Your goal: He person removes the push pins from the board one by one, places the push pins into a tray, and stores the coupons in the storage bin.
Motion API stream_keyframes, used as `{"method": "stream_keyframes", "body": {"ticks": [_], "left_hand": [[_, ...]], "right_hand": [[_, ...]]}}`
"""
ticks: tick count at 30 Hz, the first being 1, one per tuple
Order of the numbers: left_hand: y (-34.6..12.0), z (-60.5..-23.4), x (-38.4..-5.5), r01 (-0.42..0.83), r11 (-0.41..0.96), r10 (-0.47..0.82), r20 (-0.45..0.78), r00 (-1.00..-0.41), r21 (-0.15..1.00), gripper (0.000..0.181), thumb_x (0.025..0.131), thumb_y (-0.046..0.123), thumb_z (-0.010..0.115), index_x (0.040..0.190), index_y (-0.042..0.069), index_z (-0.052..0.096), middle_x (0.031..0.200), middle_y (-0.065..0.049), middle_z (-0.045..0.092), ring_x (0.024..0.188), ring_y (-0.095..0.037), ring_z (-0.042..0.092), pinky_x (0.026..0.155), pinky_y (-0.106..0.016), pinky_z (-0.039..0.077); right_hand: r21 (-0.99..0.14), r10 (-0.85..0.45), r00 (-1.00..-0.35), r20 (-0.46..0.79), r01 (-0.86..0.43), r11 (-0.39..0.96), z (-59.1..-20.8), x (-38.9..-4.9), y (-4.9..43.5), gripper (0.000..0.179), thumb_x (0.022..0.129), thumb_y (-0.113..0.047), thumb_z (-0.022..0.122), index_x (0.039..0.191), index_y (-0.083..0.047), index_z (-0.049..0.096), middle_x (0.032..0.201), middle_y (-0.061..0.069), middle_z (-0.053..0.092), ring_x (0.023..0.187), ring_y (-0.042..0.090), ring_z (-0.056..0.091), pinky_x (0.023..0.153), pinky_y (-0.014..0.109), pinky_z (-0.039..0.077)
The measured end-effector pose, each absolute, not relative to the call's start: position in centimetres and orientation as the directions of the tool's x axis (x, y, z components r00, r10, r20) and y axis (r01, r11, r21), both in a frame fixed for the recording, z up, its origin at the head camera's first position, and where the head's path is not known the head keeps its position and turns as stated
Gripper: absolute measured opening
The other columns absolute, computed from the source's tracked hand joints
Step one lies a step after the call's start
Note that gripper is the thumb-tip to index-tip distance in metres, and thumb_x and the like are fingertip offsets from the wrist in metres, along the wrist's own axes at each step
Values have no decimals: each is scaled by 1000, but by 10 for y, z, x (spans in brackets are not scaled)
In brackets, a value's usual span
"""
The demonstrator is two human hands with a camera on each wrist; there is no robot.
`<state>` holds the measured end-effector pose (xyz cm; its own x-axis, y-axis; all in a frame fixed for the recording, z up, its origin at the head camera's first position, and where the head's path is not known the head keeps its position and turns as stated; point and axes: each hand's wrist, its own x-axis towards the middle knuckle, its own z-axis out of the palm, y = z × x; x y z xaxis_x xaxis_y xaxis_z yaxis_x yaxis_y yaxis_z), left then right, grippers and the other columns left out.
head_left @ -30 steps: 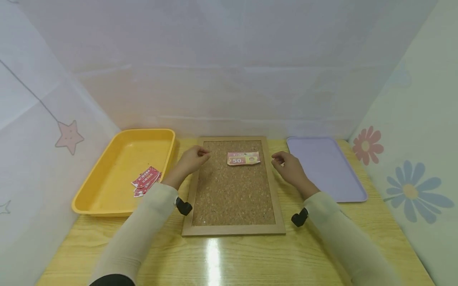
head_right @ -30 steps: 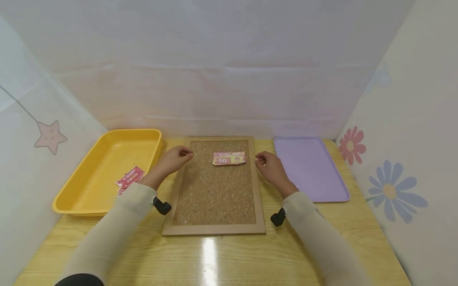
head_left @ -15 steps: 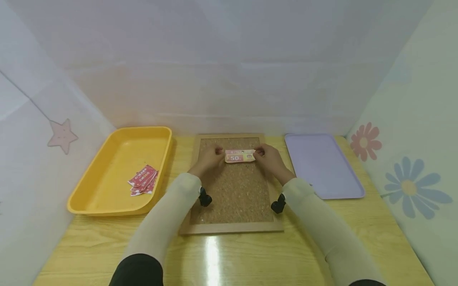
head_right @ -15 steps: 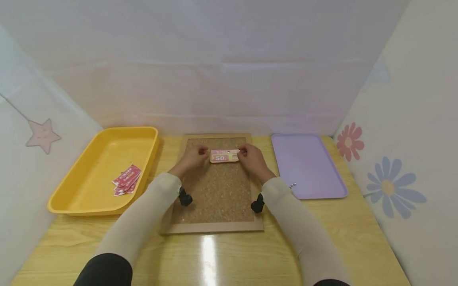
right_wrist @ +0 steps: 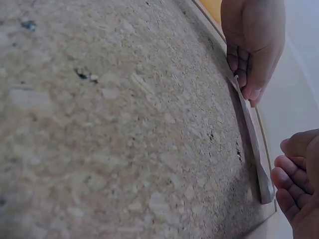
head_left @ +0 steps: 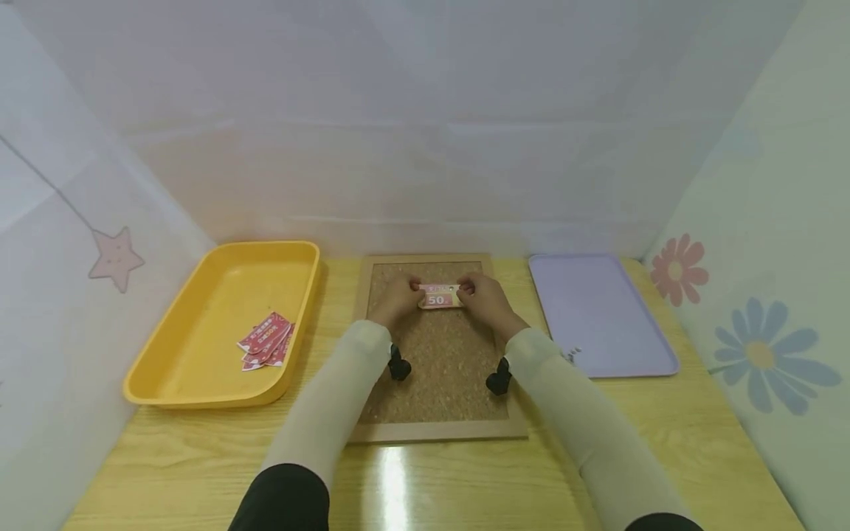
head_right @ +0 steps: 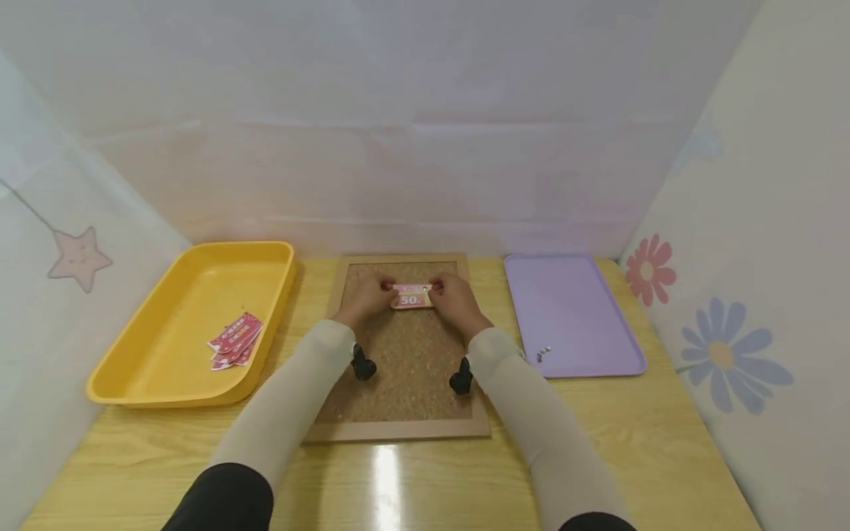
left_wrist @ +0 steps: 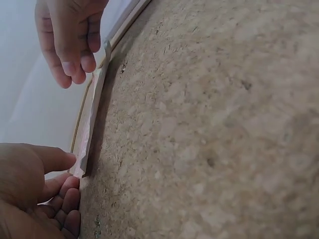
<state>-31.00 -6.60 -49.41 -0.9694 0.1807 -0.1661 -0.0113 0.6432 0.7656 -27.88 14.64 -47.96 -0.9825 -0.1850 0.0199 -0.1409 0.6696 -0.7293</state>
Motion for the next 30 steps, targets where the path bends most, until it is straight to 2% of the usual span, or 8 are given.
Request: {"method": "stream_keyframes", "body": {"ticks": [14,24,30], "left_hand": [[-65,-493,-315,-84,619,122,-201,-972,781,30,98,15,55,126,7,61,109,-8,57,91,-22,54,72,-33,46],[-68,-491,-318,-130,634,96,-244,-965,763,27,97,15,54,122,10,62,106,-8,58,89,-22,52,70,-34,44],[-68,-494,-319,-127,628,97,-239,-966,768,25,96,17,54,118,10,63,108,-8,59,93,-24,53,75,-37,45]], "right_hand": [[-676,-162,-987,19,-132,725,-490,-293,139,28,97,-14,60,123,-3,60,108,8,65,99,21,61,87,35,49],[-674,-168,-986,4,-127,728,-491,-296,134,29,96,-11,59,123,-2,61,110,10,65,100,22,61,88,36,49],[-665,-149,-989,-3,-109,739,-494,-298,132,30,96,-11,59,124,-1,61,110,10,65,100,23,61,88,37,49]]}}
